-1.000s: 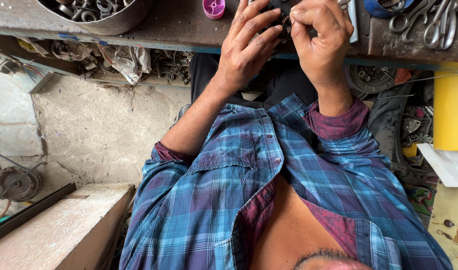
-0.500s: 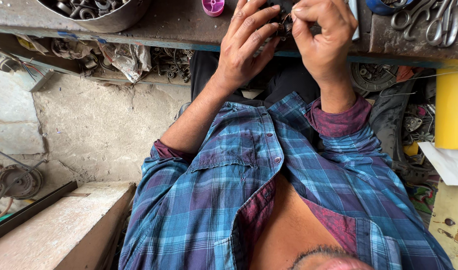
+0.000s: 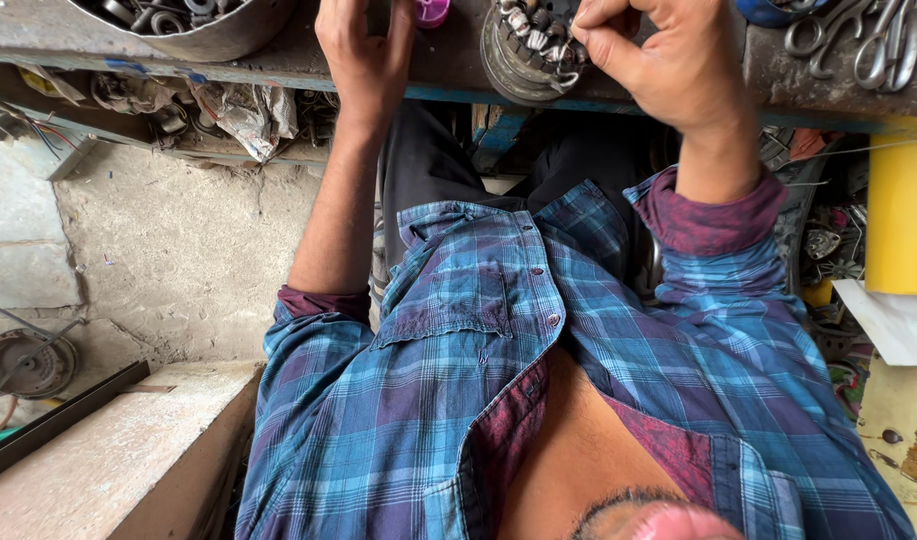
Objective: The person winds a thin copper wire around the slots of a circular motor stator. They repeatedly insert the wire into slots, pull it through, and adjust the coil with both hands. The work is performed at a cluttered workbench with tools and parts nearby.
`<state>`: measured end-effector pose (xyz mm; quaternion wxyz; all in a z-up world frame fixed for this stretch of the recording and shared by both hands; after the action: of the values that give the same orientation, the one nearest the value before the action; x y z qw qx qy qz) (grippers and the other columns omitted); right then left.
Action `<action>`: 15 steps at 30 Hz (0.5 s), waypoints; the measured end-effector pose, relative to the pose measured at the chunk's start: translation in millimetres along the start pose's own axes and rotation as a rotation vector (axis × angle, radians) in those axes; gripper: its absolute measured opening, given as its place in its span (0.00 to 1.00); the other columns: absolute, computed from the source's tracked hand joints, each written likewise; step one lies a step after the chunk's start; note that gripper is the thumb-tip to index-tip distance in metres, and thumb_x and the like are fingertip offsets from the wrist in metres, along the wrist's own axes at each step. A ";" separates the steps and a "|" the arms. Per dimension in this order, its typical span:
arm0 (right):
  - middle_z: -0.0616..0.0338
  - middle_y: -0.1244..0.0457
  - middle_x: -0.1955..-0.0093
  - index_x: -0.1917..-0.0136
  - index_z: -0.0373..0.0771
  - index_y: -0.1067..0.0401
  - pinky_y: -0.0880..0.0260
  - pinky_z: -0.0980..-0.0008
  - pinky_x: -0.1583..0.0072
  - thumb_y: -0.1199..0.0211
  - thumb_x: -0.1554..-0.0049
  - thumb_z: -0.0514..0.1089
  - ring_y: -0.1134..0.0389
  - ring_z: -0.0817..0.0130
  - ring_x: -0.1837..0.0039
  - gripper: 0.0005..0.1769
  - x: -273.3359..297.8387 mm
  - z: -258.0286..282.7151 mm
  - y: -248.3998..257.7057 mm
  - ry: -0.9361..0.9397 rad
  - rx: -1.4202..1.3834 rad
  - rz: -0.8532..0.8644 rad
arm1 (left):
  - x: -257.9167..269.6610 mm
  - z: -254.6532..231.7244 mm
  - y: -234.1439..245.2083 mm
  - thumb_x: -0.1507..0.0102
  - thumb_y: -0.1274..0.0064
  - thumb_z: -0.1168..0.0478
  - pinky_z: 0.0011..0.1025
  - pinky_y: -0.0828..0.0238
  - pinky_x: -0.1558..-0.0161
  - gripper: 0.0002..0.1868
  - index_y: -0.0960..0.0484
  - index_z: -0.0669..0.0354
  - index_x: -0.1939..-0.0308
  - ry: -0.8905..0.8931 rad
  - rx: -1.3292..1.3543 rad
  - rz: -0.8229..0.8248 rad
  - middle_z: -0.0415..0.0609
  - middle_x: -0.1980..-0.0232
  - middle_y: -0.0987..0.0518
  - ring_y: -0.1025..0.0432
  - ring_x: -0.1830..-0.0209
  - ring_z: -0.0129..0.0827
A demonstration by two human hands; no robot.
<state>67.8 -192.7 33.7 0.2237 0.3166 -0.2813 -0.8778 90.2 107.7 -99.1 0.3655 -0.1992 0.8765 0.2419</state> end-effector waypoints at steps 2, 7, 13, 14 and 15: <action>0.52 0.30 0.45 0.45 0.28 0.26 0.26 0.72 0.39 0.37 0.35 0.24 0.28 0.67 0.42 0.07 -5.1 -7.1 4.8 -0.016 -0.081 0.072 | 3.4 9.2 -3.1 0.36 0.33 0.66 0.41 0.37 0.65 0.12 0.23 0.60 0.59 0.023 0.004 -0.016 0.52 0.65 0.25 0.30 0.67 0.45; 0.53 0.31 0.47 0.44 0.28 0.26 0.27 0.73 0.40 0.36 0.32 0.24 0.28 0.69 0.43 0.05 -10.5 -16.3 12.6 -0.112 -0.117 0.208 | 6.6 3.6 -5.9 0.35 0.35 0.65 0.41 0.36 0.64 0.10 0.24 0.58 0.58 -0.080 -0.053 0.008 0.50 0.65 0.24 0.29 0.66 0.46; 0.55 0.31 0.48 0.45 0.29 0.25 0.28 0.75 0.42 0.35 0.31 0.25 0.28 0.71 0.45 0.04 -11.5 -7.0 5.0 -0.137 -0.161 0.146 | 2.1 -4.2 -2.5 0.35 0.37 0.66 0.41 0.36 0.63 0.09 0.24 0.59 0.57 -0.064 -0.029 0.006 0.51 0.64 0.25 0.29 0.66 0.45; 0.56 0.31 0.49 0.46 0.29 0.24 0.29 0.74 0.42 0.34 0.32 0.25 0.29 0.71 0.46 0.04 -9.9 -3.1 3.1 -0.139 -0.136 0.126 | 3.4 -3.8 -2.7 0.35 0.36 0.66 0.40 0.37 0.64 0.09 0.24 0.58 0.58 -0.064 -0.045 0.001 0.50 0.66 0.26 0.31 0.67 0.44; 0.56 0.31 0.50 0.46 0.29 0.24 0.29 0.74 0.43 0.34 0.32 0.25 0.29 0.72 0.47 0.04 -8.3 0.8 1.4 -0.141 -0.110 0.105 | 3.9 -2.8 -3.6 0.35 0.36 0.65 0.40 0.38 0.65 0.10 0.24 0.58 0.59 -0.065 -0.062 -0.004 0.49 0.68 0.27 0.32 0.69 0.43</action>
<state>73.3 -188.7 38.7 0.2662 0.2262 -0.2640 -0.8990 88.0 102.5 -101.3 0.3880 -0.2041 0.8559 0.2744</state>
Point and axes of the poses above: each hand's wrist, its own x-axis away from the middle knuckle, its own y-axis out of the back of the hand, z = x × y, the point moved 1 cm from there along -x, towards the middle knuckle
